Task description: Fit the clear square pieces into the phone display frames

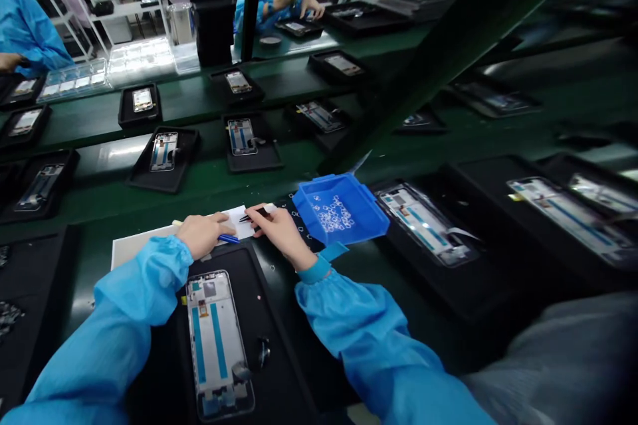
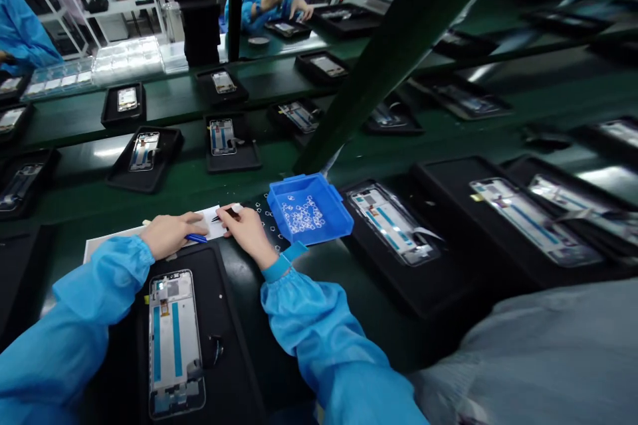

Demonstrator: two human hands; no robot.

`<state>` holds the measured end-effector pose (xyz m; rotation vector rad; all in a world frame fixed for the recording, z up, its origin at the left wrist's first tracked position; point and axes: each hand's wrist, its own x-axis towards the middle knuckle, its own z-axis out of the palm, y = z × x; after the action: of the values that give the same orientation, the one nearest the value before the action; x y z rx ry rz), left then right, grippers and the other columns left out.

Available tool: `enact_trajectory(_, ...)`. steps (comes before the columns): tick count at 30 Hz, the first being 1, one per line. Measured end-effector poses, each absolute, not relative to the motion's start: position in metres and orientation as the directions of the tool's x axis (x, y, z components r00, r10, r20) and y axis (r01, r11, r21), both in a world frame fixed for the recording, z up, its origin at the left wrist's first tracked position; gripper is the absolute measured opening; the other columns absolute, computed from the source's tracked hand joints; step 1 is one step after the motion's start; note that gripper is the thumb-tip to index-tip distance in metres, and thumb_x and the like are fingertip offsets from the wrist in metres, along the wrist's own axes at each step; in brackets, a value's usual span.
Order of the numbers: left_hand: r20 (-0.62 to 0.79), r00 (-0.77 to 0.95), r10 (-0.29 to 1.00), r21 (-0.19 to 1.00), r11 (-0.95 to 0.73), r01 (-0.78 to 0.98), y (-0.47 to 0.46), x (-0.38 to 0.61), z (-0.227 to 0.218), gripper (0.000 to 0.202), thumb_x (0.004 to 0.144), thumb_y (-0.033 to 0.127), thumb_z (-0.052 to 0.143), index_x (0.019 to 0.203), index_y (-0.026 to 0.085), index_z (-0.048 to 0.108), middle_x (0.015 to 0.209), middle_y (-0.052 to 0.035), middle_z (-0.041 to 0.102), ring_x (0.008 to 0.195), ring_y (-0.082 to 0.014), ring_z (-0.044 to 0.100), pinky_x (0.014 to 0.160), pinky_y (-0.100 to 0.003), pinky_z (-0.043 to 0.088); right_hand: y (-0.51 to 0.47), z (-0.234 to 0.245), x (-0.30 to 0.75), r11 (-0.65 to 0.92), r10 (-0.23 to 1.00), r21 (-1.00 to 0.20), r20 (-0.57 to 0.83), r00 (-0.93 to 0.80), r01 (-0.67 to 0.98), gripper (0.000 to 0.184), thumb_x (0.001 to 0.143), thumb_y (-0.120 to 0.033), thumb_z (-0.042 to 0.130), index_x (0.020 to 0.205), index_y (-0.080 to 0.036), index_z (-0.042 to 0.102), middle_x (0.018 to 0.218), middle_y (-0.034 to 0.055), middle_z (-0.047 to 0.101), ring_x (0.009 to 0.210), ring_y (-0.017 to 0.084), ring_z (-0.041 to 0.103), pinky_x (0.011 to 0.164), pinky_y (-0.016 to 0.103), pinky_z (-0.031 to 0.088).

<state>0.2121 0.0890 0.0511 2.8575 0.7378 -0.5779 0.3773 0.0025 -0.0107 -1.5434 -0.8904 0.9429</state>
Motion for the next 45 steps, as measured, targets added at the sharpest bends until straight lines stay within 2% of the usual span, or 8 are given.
enact_trajectory(7,-0.426,0.808,0.407,0.03,-0.886,0.462,0.09,0.209,0.046,0.052,0.092,0.014,0.046,0.132,0.045,0.057,0.153,0.0049,0.042,0.106,-0.0264,0.069,0.083,-0.036,0.056,0.005,-0.019,0.373,-0.189,0.858,-0.958,-0.053,0.512,0.217,0.02,0.077,-0.038,0.067,0.078,-0.022,0.055,0.065,0.0022,0.07,0.064,0.022,0.07,0.057,0.028,0.053)
enact_trajectory(15,-0.431,0.805,0.407,0.028,-0.886,0.463,0.089,0.211,0.046,0.055,0.089,0.01,0.05,0.131,0.045,0.057,0.154,0.0047,0.041,0.106,-0.0252,0.069,0.083,-0.034,0.056,0.006,-0.014,0.371,-0.23,0.87,-0.928,-0.062,0.489,0.292,0.017,0.079,-0.032,0.067,0.07,-0.021,0.057,0.066,0.0044,0.073,0.067,0.025,0.071,0.061,0.03,0.049)
enact_trajectory(25,-0.439,0.8,0.41,0.025,-0.884,0.467,0.088,0.21,0.047,0.054,0.092,0.013,0.047,0.133,0.047,0.055,0.154,0.0045,0.041,0.106,-0.0265,0.069,0.082,-0.036,0.057,0.008,-0.014,0.369,-0.221,0.859,-0.943,-0.069,0.507,0.247,0.016,0.074,-0.028,0.07,0.066,-0.021,0.059,0.061,0.0037,0.072,0.066,0.026,0.071,0.059,0.029,0.047)
enact_trajectory(29,-0.441,0.793,0.42,0.022,-0.878,0.477,0.089,0.211,0.045,0.056,0.09,0.01,0.048,0.133,0.045,0.056,0.155,0.0057,0.039,0.106,-0.0253,0.068,0.084,-0.035,0.056,0.009,-0.014,0.373,-0.171,0.837,-0.975,-0.066,0.544,0.145,0.023,0.074,-0.038,0.07,0.068,-0.021,0.055,0.062,0.0054,0.072,0.061,0.024,0.071,0.055,0.029,0.048)
enact_trajectory(34,-0.346,0.805,0.481,0.154,-0.818,0.555,0.096,0.2,0.047,0.051,0.087,0.012,0.049,0.127,0.041,0.061,0.147,0.0056,0.05,0.115,-0.0227,0.063,0.089,-0.032,0.052,-0.021,0.011,0.366,-0.033,0.801,-0.999,-0.051,0.596,-0.041,0.038,0.073,-0.054,0.07,0.073,-0.021,0.051,0.06,0.0056,0.071,0.062,0.022,0.071,0.042,0.022,0.042)
enact_trajectory(38,-0.159,0.696,0.7,0.37,-0.611,0.7,0.084,0.173,0.061,0.028,0.092,0.035,0.05,0.105,0.022,0.071,0.104,-0.0039,0.073,0.097,-0.0242,0.068,0.082,-0.032,0.05,-0.062,0.029,0.333,-0.07,0.89,-0.975,-0.156,0.428,-0.209,0.038,0.072,-0.051,0.075,0.072,-0.021,0.052,0.058,0.0049,0.07,0.052,0.02,0.068,0.037,0.021,0.041)
enact_trajectory(41,-0.259,0.694,0.672,0.549,-0.489,0.678,0.063,0.157,0.069,0.033,0.089,0.046,0.051,0.087,0.019,0.071,0.082,-0.0021,0.073,0.077,-0.0211,0.068,0.07,-0.028,0.048,-0.077,0.03,0.311,-0.133,0.918,-0.98,-0.179,0.354,-0.149,0.036,0.076,-0.05,0.073,0.073,-0.021,0.054,0.059,0.0053,0.07,0.053,0.021,0.07,0.04,0.024,0.047)
enact_trajectory(45,-0.335,0.692,0.64,0.533,-0.477,0.699,0.043,0.15,0.068,0.03,0.089,0.041,0.051,0.084,0.019,0.07,0.079,-0.0029,0.073,0.072,-0.0193,0.065,0.066,-0.027,0.043,-0.07,0.027,0.304,-0.11,0.919,-0.991,-0.074,0.388,0.07,0.029,0.081,-0.045,0.069,0.072,-0.022,0.054,0.061,0.0033,0.069,0.057,0.022,0.07,0.048,0.027,0.051)
